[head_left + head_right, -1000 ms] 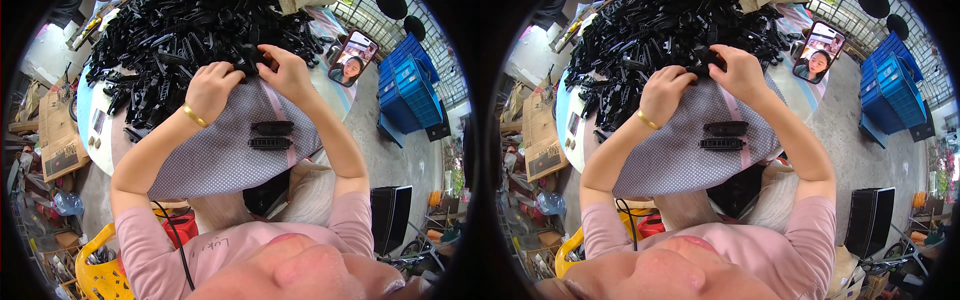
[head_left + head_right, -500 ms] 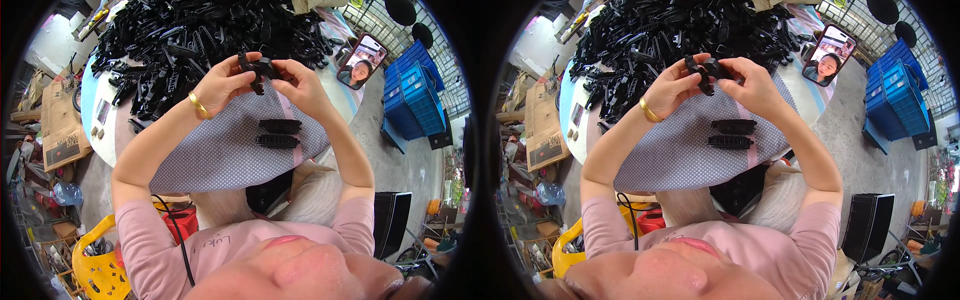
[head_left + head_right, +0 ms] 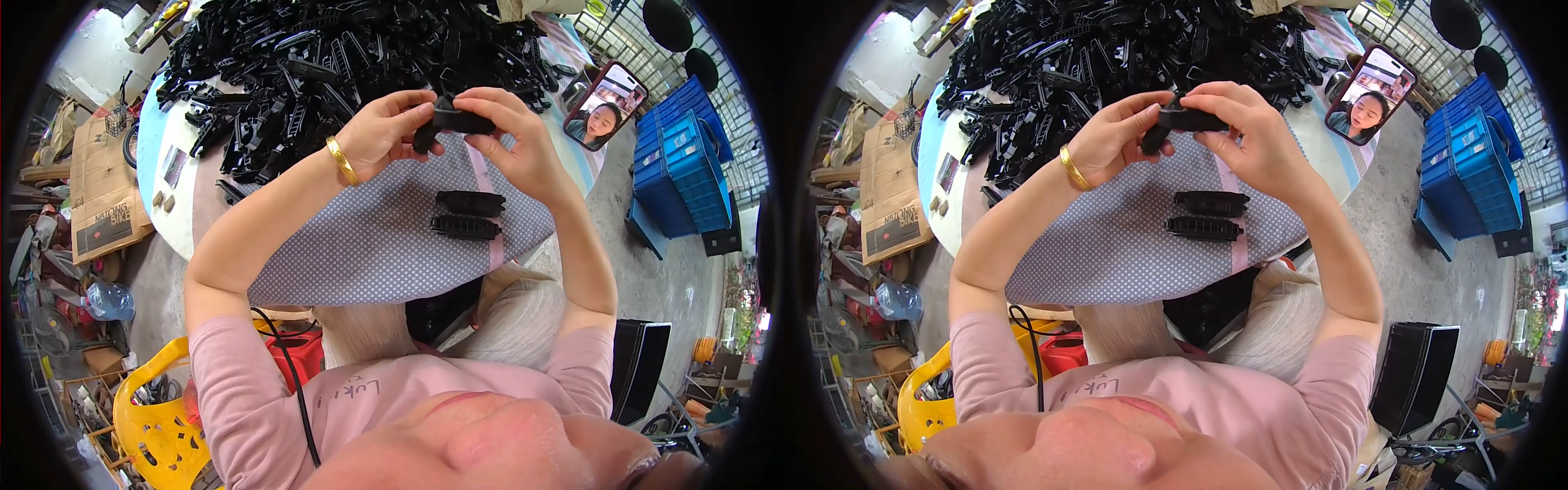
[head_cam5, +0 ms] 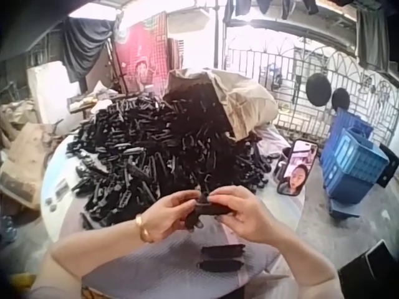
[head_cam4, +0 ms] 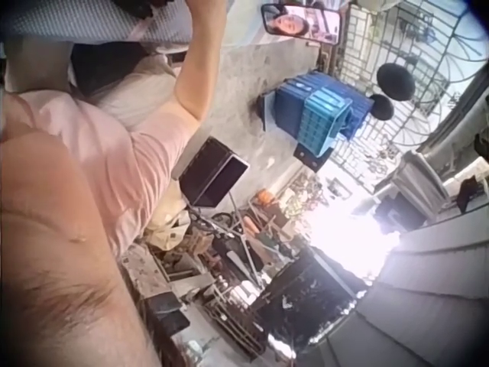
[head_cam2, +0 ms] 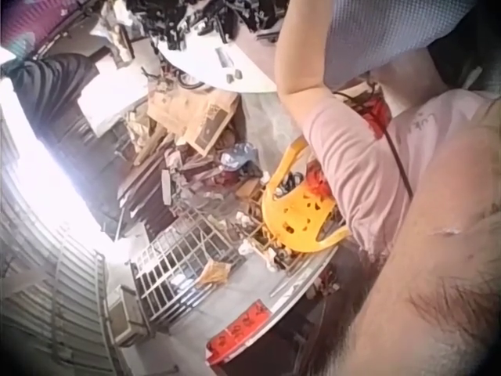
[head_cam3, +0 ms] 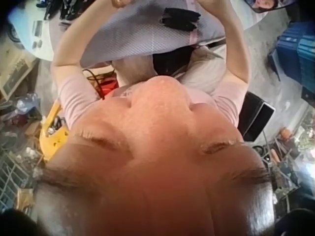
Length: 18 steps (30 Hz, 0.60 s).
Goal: Assembling small black plastic components at a manufacturing workstation.
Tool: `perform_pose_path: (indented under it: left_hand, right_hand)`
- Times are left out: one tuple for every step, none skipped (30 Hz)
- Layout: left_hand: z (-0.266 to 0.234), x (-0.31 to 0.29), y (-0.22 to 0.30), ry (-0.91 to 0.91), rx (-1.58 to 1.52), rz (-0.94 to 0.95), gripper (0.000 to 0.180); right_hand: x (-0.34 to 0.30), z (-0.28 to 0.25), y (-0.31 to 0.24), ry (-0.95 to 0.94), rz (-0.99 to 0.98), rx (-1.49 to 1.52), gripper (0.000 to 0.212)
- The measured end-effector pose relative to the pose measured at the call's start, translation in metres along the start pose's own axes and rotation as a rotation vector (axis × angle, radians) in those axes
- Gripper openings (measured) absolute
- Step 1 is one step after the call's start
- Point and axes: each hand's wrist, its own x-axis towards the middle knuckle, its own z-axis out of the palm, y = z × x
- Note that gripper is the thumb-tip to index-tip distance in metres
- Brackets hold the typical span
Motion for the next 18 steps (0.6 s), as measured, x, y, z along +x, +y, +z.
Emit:
perform_pose_path:
  left_hand:
    - [0.000,0.000,-0.001,0.002,-0.001,0.000,0.033]
    - [0.000,0.001,-0.002,0.029,0.058,-0.034,0.031]
    - [0.000,0.002,-0.003,0.057,0.117,-0.069,0.031]
    - [-0.002,0.003,-0.003,0.057,0.116,-0.069,0.031]
    - [-0.007,0.004,-0.003,0.013,0.101,-0.083,0.032]
    - [-0.009,0.004,-0.002,-0.032,0.087,-0.096,0.034]
    - [-0.008,0.003,-0.001,-0.030,0.087,-0.095,0.034]
    - [-0.002,0.001,0.000,0.038,0.139,-0.101,0.036]
    - [0.003,-0.001,0.001,0.106,0.191,-0.105,0.038]
    - [0.007,-0.003,0.002,0.104,0.191,-0.105,0.038]
    - [0.011,-0.005,0.003,0.100,0.172,-0.073,0.038]
    - [0.014,-0.007,0.003,0.096,0.152,-0.040,0.038]
    - [0.017,-0.009,0.002,0.095,0.154,-0.038,0.038]
    - [0.019,-0.012,0.001,0.091,0.350,0.039,0.037]
    - [0.019,-0.013,0.000,0.086,0.546,0.115,0.038]
    - [0.015,-0.010,-0.001,0.034,0.475,0.098,0.037]
    - [0.015,-0.010,-0.001,0.036,0.477,0.101,0.037]
    - [0.015,-0.010,-0.001,0.045,0.591,0.138,0.037]
  right_hand:
    - [0.000,0.000,-0.001,-0.007,-0.054,-0.027,0.038]
    - [0.000,0.000,0.000,-0.009,-0.054,-0.027,0.038]
    - [0.002,0.001,0.000,-0.037,-0.139,-0.089,0.038]
    - [0.002,0.001,0.000,-0.065,-0.224,-0.151,0.039]
    - [0.002,0.002,-0.001,-0.065,-0.225,-0.150,0.039]
    - [0.001,0.003,-0.004,-0.091,-0.217,-0.176,0.040]
    - [0.000,0.004,-0.006,-0.116,-0.209,-0.202,0.040]
    - [-0.001,0.006,-0.008,-0.116,-0.208,-0.204,0.040]
    - [-0.002,0.007,-0.009,-0.105,-0.202,-0.257,0.040]
    - [-0.002,0.008,-0.011,-0.093,-0.196,-0.309,0.040]
    - [-0.002,0.008,-0.011,-0.080,-0.192,-0.362,0.040]
    - [-0.002,0.009,-0.011,-0.079,-0.194,-0.364,0.040]
    - [-0.003,0.010,-0.009,-0.061,-0.188,-0.376,0.041]
    - [-0.003,0.011,-0.007,-0.044,-0.185,-0.385,0.041]
    - [-0.003,0.011,-0.008,-0.044,-0.190,-0.385,0.041]
    - [-0.005,0.012,-0.010,-0.059,-0.169,-0.370,0.042]
    - [-0.005,0.012,-0.010,-0.075,-0.147,-0.355,0.044]
    - [-0.004,0.012,-0.010,-0.075,-0.150,-0.355,0.044]
